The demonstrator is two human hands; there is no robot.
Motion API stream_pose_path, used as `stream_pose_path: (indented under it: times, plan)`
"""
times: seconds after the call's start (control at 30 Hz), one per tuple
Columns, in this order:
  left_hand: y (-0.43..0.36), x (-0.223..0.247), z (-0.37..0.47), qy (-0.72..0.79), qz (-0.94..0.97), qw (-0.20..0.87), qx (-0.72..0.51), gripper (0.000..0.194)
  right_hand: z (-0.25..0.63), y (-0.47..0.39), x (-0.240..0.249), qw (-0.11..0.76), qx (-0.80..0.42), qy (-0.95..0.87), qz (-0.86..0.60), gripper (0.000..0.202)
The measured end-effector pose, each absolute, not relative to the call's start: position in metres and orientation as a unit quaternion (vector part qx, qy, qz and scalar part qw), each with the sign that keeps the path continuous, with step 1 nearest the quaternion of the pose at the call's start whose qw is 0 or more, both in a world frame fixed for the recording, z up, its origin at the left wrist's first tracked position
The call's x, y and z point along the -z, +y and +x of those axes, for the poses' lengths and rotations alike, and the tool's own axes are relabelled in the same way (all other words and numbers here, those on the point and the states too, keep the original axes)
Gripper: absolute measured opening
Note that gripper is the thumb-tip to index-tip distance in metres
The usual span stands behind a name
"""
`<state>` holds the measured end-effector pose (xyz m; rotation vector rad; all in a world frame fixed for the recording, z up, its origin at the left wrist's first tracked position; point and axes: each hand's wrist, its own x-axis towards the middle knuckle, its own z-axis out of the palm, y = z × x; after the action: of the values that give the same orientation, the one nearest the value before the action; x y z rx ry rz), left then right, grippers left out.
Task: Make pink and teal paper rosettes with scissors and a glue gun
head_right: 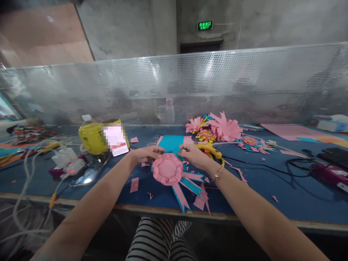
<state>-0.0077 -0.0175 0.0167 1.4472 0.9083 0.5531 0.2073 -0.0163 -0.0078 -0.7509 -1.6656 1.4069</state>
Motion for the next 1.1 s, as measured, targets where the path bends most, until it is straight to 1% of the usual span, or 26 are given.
stream_pose_path:
  times: [0.1,0.2,0.33,0.4,0.53,0.57,0.6,0.63,0.7,0.8,0.87,0.93,1.1]
  plan:
    - [-0.017,-0.015,-0.006,0.392,0.66,0.596,-0.234,0.023,0.209,-0.015,0.007,0.416,-0.534,-0.674,-0.296,0.014]
    - [-0.015,-0.014,-0.005,0.403,0.673,0.571,-0.244,0.02,0.21,-0.01,0.007,0.449,-0.499,-0.682,-0.29,0.015]
    - [-0.011,-0.013,-0.008,0.416,0.667,0.531,-0.316,0.019,0.215,-0.004,0.002,0.494,-0.427,-0.697,-0.296,0.019]
    - [-0.007,-0.012,-0.01,0.418,0.652,0.519,-0.361,0.018,0.219,-0.006,-0.004,0.528,-0.359,-0.709,-0.301,0.018]
    - [0.0,-0.008,-0.012,0.409,0.603,0.504,-0.464,0.021,0.225,-0.019,-0.016,0.614,-0.143,-0.726,-0.274,0.009]
    - [0.002,-0.007,-0.012,0.405,0.587,0.497,-0.494,0.023,0.224,-0.022,-0.017,0.621,-0.113,-0.73,-0.263,0.008]
    - [0.004,-0.006,-0.011,0.4,0.57,0.49,-0.524,0.024,0.222,-0.026,-0.016,0.62,-0.107,-0.734,-0.257,0.008]
    - [0.006,-0.006,-0.011,0.395,0.552,0.485,-0.553,0.025,0.219,-0.028,-0.015,0.613,-0.127,-0.737,-0.255,0.008]
    - [0.008,-0.006,-0.01,0.375,0.514,0.479,-0.605,0.028,0.209,-0.031,-0.009,0.575,-0.222,-0.739,-0.272,0.011]
    - [0.008,-0.009,-0.008,0.33,0.468,0.489,-0.658,0.032,0.192,-0.03,0.006,0.479,-0.406,-0.718,-0.3,0.02]
    - [0.006,-0.012,-0.005,0.306,0.448,0.503,-0.672,0.035,0.183,-0.027,0.015,0.431,-0.482,-0.691,-0.325,0.025]
    - [0.002,-0.014,-0.002,0.29,0.443,0.517,-0.672,0.035,0.177,-0.024,0.021,0.431,-0.524,-0.65,-0.342,0.026]
    - [-0.004,-0.014,0.008,0.275,0.463,0.53,-0.655,0.032,0.174,-0.02,0.023,0.5,-0.571,-0.547,-0.354,0.031]
